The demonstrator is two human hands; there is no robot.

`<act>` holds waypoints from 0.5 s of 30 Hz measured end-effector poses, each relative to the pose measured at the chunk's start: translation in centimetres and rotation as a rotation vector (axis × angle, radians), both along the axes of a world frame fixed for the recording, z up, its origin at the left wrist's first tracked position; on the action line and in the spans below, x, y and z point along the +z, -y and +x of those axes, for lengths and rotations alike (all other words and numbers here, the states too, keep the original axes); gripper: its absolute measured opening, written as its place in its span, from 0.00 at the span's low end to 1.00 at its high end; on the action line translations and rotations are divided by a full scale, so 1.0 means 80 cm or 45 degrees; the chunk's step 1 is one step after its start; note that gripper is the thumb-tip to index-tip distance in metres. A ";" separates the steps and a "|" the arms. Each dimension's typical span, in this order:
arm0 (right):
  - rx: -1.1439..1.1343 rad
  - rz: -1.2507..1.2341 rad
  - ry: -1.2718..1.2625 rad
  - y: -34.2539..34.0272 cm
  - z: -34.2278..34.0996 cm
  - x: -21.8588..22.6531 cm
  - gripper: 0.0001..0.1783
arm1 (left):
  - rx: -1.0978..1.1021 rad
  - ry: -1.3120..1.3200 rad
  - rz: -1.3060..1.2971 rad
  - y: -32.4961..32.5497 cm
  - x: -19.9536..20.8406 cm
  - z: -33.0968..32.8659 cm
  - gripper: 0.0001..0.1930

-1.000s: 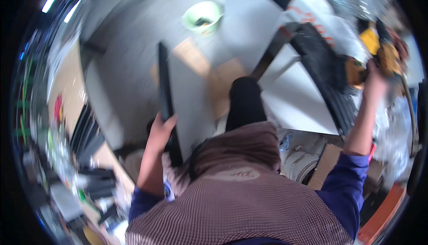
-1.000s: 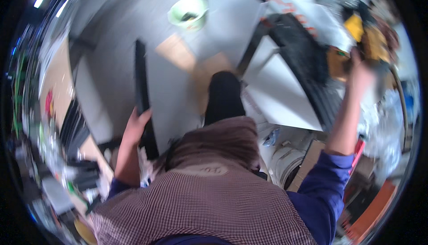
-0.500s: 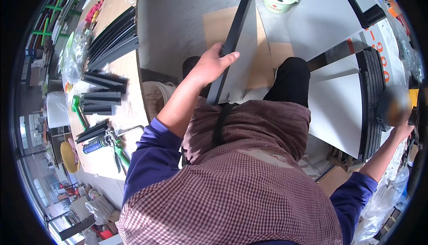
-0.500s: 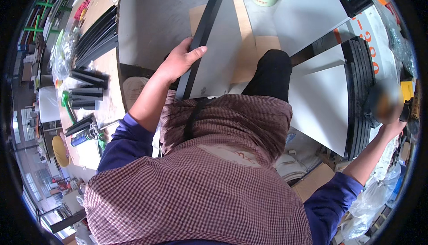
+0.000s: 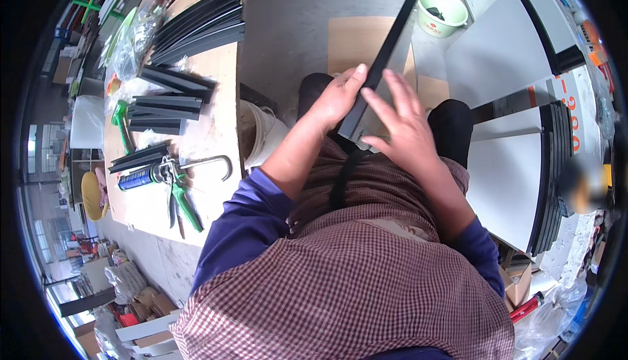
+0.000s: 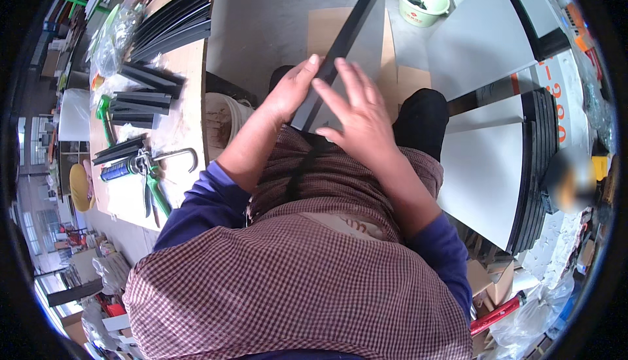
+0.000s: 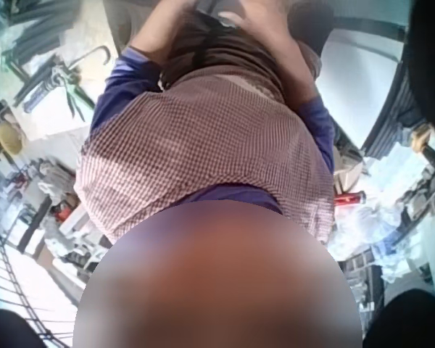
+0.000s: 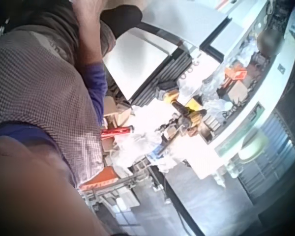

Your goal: The person assembles a white panel with black metal profiles. They align the profiles to the panel edges, insert screws, and use a cordless drill to fasten them. The person handles multiple profiles and panels, positioning and securing them together.

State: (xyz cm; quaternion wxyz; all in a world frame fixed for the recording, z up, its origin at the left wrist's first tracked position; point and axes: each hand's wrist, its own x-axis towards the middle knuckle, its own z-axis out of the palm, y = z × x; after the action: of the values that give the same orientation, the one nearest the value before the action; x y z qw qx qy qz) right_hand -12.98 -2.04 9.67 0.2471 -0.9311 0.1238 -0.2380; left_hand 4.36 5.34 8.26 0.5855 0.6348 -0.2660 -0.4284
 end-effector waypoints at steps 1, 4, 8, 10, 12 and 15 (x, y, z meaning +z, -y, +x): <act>0.007 -0.033 -0.041 -0.001 0.016 0.000 0.44 | -0.015 0.005 -0.123 -0.008 -0.007 -0.001 0.29; 0.008 -0.123 -0.129 0.001 0.039 -0.009 0.41 | 0.092 -0.129 0.027 -0.053 -0.026 -0.007 0.24; 0.013 -0.152 0.049 0.000 0.044 -0.025 0.38 | 0.125 -0.390 -0.375 -0.116 -0.048 -0.037 0.21; 0.008 -0.174 0.056 0.000 0.046 -0.027 0.37 | 0.114 -0.279 -0.390 -0.131 -0.054 -0.042 0.19; 0.006 -0.199 0.071 -0.001 0.048 -0.026 0.36 | 0.107 -0.073 -0.352 -0.138 -0.055 -0.043 0.19; 0.009 -0.168 0.067 0.001 0.050 -0.022 0.36 | 0.102 0.328 -0.273 -0.131 -0.050 -0.036 0.20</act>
State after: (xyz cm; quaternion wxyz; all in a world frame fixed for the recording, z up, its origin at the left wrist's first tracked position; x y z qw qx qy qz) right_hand -9.01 -2.08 7.90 0.1892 -0.9392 0.0980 -0.2692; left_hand 1.50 15.82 4.22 0.6275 0.6285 -0.3576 -0.2888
